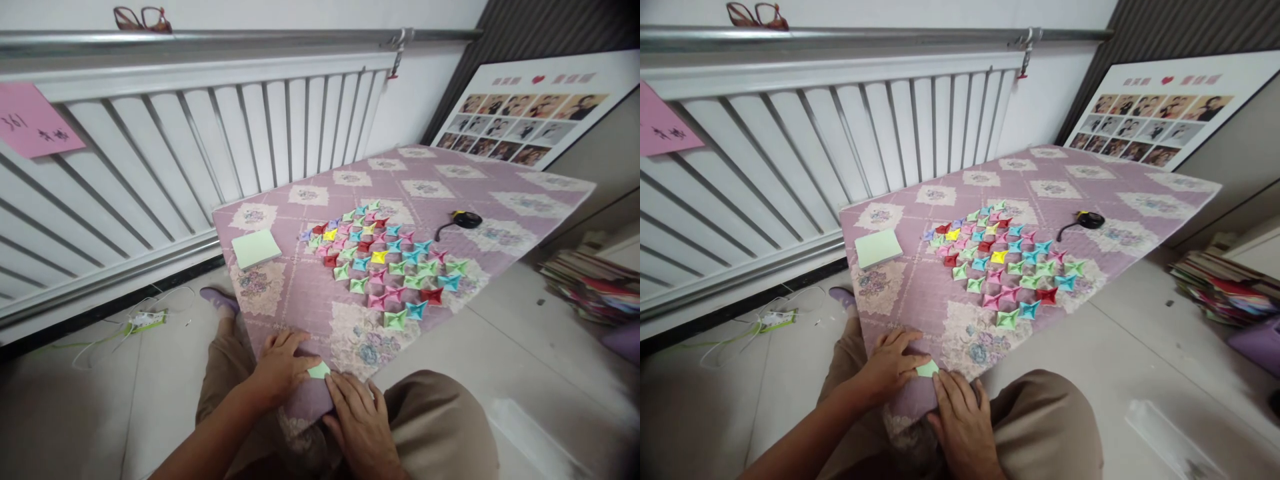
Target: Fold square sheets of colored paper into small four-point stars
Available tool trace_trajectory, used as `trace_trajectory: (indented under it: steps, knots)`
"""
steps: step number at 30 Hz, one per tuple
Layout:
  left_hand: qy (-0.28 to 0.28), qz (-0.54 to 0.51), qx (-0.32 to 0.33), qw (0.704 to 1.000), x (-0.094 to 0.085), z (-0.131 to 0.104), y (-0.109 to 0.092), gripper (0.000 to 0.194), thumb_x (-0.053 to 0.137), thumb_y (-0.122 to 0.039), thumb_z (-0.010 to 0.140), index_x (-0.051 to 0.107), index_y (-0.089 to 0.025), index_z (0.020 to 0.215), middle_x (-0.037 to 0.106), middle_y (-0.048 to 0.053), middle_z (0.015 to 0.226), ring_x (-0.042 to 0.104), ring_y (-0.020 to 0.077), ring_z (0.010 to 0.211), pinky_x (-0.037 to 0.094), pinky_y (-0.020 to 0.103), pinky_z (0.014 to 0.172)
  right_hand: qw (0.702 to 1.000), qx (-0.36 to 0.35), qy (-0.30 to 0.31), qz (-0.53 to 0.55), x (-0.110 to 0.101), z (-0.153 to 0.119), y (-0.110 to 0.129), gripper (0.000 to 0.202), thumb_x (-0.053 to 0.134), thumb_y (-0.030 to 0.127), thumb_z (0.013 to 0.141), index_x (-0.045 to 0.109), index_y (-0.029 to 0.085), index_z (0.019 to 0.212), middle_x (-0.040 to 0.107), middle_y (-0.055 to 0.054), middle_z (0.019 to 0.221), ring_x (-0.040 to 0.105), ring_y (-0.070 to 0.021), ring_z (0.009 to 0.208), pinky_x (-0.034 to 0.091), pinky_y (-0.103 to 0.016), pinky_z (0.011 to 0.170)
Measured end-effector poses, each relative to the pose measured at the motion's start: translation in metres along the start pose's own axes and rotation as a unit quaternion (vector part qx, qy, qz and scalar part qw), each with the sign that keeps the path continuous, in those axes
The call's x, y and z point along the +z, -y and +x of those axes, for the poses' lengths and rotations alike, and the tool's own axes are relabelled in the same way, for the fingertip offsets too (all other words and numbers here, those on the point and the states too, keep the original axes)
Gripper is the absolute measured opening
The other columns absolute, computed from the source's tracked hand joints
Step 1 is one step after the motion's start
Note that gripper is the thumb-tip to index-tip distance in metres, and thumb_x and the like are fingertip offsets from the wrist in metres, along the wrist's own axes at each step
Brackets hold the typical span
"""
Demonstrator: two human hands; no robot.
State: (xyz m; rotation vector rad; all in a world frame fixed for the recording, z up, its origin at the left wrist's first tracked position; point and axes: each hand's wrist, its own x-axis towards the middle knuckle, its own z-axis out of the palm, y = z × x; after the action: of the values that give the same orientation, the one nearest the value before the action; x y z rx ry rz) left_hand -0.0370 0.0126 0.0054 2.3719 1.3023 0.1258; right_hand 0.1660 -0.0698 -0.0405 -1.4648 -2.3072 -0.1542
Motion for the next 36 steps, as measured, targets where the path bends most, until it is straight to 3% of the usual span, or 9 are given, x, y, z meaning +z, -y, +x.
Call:
trace_trajectory:
  steps: [5, 9, 17, 21, 25, 32, 36]
  knots:
    - [0.001, 0.008, -0.013, 1.0, 0.0, -0.001, -0.001, 0.035, 0.06, -0.031, 0.086, 0.058, -0.046, 0.117, 0.04, -0.003, 0.142, 0.034, 0.0254, 0.125, 0.022, 0.047, 0.1, 1.0, -0.014, 0.012, -0.024, 0.004, -0.006, -0.004, 0.046, 0.058, 0.026, 0.082, 0.05, 0.028, 0.127, 0.065, -0.002, 0.119, 0.054, -0.0252, 0.108, 0.021, -0.048, 0.099]
    - [-0.006, 0.007, -0.004, 1.0, -0.001, -0.002, -0.001, 0.035, 0.061, -0.03, 0.084, 0.059, -0.046, 0.115, 0.04, -0.003, 0.141, 0.035, 0.0256, 0.123, 0.023, 0.047, 0.1, 1.0, -0.006, 0.014, -0.015, -0.006, 0.0, -0.003, 0.039, 0.056, 0.027, 0.084, 0.053, 0.031, 0.123, 0.066, -0.001, 0.116, 0.055, -0.0247, 0.106, 0.023, -0.048, 0.097]
    - [-0.032, -0.031, -0.016, 0.999, -0.003, -0.005, -0.003, 0.043, 0.058, -0.019, 0.081, 0.059, -0.037, 0.119, 0.046, 0.0, 0.138, 0.037, 0.0221, 0.124, 0.022, 0.044, 0.104, 0.988, 0.137, -0.004, 0.065, -0.019, 0.042, 0.003, 0.016, 0.049, 0.024, 0.09, 0.062, 0.028, 0.1, 0.07, 0.0, 0.09, 0.059, -0.0204, 0.088, 0.029, -0.042, 0.09]
    - [-0.033, -0.037, -0.029, 0.998, -0.004, -0.006, -0.006, 0.041, 0.056, -0.017, 0.079, 0.061, -0.032, 0.116, 0.047, 0.001, 0.137, 0.038, 0.0215, 0.125, 0.023, 0.044, 0.104, 0.987, 0.149, 0.005, 0.06, -0.014, 0.055, 0.001, 0.006, 0.057, 0.024, 0.085, 0.062, 0.026, 0.083, 0.067, 0.001, 0.081, 0.058, -0.0193, 0.081, 0.031, -0.035, 0.079]
    - [-0.039, -0.047, -0.054, 0.997, -0.002, -0.009, -0.014, 0.037, 0.054, -0.017, 0.079, 0.063, -0.03, 0.113, 0.046, 0.003, 0.137, 0.036, 0.022, 0.126, 0.021, 0.045, 0.106, 0.987, 0.14, 0.002, 0.077, -0.012, 0.054, -0.001, 0.005, 0.058, 0.024, 0.084, 0.062, 0.027, 0.081, 0.066, 0.003, 0.08, 0.058, -0.0181, 0.081, 0.03, -0.034, 0.079]
    - [-0.107, -0.067, -0.102, 0.987, 0.011, -0.012, -0.03, 0.025, 0.054, -0.019, 0.08, 0.064, -0.026, 0.102, 0.051, 0.004, 0.129, 0.04, 0.0227, 0.123, 0.023, 0.045, 0.105, 0.985, 0.147, 0.004, 0.088, -0.013, 0.051, 0.0, 0.005, 0.058, 0.025, 0.083, 0.061, 0.028, 0.081, 0.065, 0.004, 0.081, 0.058, -0.0182, 0.081, 0.031, -0.035, 0.082]
    - [-0.151, -0.1, -0.091, 0.979, 0.018, -0.015, -0.032, 0.024, 0.054, -0.013, 0.077, 0.063, -0.024, 0.096, 0.055, 0.003, 0.123, 0.043, 0.0208, 0.12, 0.021, 0.044, 0.105, 0.981, 0.153, 0.009, 0.122, -0.014, 0.05, 0.0, 0.004, 0.058, 0.024, 0.081, 0.06, 0.027, 0.082, 0.065, 0.003, 0.081, 0.058, -0.0188, 0.083, 0.031, -0.038, 0.086]
